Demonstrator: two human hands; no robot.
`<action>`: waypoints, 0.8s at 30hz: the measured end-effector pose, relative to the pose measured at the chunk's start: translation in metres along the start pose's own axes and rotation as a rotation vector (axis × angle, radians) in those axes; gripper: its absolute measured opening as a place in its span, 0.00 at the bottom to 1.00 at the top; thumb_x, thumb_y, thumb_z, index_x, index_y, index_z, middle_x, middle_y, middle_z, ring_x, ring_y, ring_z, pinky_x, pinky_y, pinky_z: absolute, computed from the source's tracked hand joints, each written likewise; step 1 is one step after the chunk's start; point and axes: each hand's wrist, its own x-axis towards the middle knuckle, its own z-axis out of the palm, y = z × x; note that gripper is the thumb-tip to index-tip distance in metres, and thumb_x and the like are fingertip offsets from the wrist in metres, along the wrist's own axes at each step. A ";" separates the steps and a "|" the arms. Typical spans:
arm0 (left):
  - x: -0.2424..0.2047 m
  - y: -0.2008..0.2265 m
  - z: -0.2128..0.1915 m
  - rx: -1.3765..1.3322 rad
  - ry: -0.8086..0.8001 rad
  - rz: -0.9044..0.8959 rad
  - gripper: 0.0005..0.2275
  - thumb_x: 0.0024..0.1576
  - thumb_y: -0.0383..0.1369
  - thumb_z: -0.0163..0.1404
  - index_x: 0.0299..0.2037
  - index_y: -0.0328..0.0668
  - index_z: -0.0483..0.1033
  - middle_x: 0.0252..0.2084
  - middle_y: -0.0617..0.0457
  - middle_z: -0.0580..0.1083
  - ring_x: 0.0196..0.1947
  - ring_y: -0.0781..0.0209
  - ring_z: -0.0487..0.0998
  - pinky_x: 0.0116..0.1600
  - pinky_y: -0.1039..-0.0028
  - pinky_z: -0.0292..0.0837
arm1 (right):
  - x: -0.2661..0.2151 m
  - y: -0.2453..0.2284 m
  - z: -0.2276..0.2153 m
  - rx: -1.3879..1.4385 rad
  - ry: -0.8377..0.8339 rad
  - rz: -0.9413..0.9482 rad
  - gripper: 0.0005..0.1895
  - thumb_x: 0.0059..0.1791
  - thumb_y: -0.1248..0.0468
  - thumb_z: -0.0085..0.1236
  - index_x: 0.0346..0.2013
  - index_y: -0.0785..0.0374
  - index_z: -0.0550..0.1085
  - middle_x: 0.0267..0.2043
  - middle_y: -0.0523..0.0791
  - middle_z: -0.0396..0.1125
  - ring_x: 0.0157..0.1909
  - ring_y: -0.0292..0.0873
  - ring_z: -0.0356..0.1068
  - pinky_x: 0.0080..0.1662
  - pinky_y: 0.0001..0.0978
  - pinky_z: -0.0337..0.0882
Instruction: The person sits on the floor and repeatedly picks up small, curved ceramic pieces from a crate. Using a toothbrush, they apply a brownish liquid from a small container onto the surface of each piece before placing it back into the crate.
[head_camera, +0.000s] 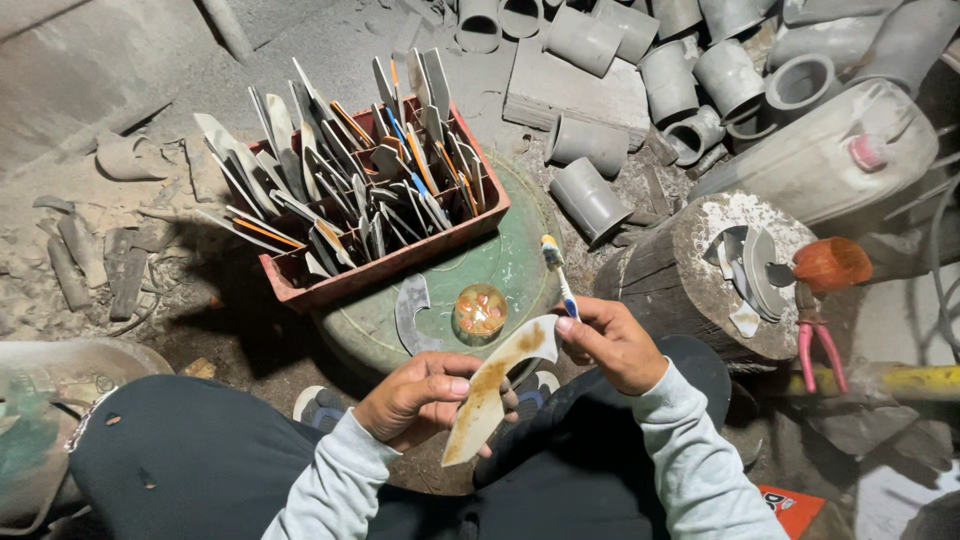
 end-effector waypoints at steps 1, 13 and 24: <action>-0.002 0.004 -0.002 0.047 -0.004 0.041 0.24 0.60 0.34 0.50 0.62 0.20 0.67 0.54 0.34 0.75 0.54 0.46 0.79 0.51 0.52 0.82 | 0.004 0.003 -0.001 0.008 0.008 0.004 0.13 0.55 0.61 0.47 0.48 0.63 0.75 0.25 0.36 0.61 0.25 0.30 0.55 0.29 0.25 0.57; -0.017 0.023 -0.045 0.896 0.701 0.394 0.15 0.55 0.28 0.59 0.51 0.31 0.80 0.44 0.52 0.79 0.41 0.69 0.79 0.47 0.77 0.78 | 0.067 0.091 0.024 -1.392 0.203 0.153 0.21 0.44 0.65 0.56 0.52 0.52 0.71 0.44 0.53 0.69 0.49 0.61 0.71 0.47 0.54 0.72; -0.008 0.020 -0.039 0.834 0.726 0.230 0.16 0.54 0.30 0.59 0.52 0.35 0.81 0.33 0.51 0.80 0.29 0.69 0.79 0.35 0.79 0.76 | 0.095 0.104 0.030 -1.477 0.160 0.130 0.20 0.49 0.67 0.49 0.55 0.48 0.73 0.46 0.52 0.69 0.48 0.60 0.73 0.46 0.53 0.74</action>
